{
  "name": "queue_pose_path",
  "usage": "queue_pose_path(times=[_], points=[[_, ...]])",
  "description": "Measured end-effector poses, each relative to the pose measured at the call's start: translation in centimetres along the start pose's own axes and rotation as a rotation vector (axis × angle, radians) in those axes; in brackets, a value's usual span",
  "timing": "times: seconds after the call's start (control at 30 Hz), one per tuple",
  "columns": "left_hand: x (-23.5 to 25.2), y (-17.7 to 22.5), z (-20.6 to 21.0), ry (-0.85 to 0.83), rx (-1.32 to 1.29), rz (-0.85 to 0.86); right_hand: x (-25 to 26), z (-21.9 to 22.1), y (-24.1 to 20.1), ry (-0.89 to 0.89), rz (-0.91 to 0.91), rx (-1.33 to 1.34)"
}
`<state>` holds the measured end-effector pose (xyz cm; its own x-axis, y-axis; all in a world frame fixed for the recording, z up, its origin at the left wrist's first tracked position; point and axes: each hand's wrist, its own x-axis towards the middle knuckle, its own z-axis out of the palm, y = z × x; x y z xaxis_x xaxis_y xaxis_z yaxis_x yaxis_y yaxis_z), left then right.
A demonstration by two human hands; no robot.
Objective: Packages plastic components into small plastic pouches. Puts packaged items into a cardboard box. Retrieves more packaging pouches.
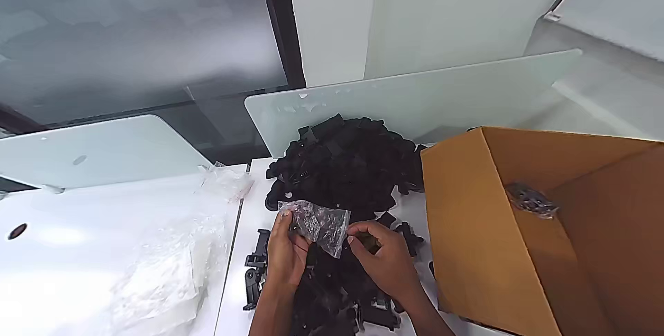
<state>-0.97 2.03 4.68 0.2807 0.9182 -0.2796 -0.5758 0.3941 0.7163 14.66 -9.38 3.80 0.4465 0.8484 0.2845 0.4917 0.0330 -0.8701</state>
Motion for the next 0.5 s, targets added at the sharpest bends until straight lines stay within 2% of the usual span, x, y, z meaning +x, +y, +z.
queue_pose_path(times=[0.1, 0.2, 0.3, 0.5], points=[[-0.1, 0.0, 0.5, -0.012, 0.016, 0.024, -0.2, 0.4, -0.4, 0.023, 0.026, 0.292], [-0.6, 0.0, 1.0, -0.033, 0.015, 0.028, -0.1, 0.8, -0.3, 0.03, 0.064, 0.357], [-0.9, 0.1, 1.1, -0.094, 0.044, 0.055, 0.1, 0.7, -0.6, -0.047, 0.115, 0.479], [-1.5, 0.4, 1.8, -0.171, 0.091, 0.103, 0.2, 1.1, 0.0, -0.166, 0.074, 0.466]])
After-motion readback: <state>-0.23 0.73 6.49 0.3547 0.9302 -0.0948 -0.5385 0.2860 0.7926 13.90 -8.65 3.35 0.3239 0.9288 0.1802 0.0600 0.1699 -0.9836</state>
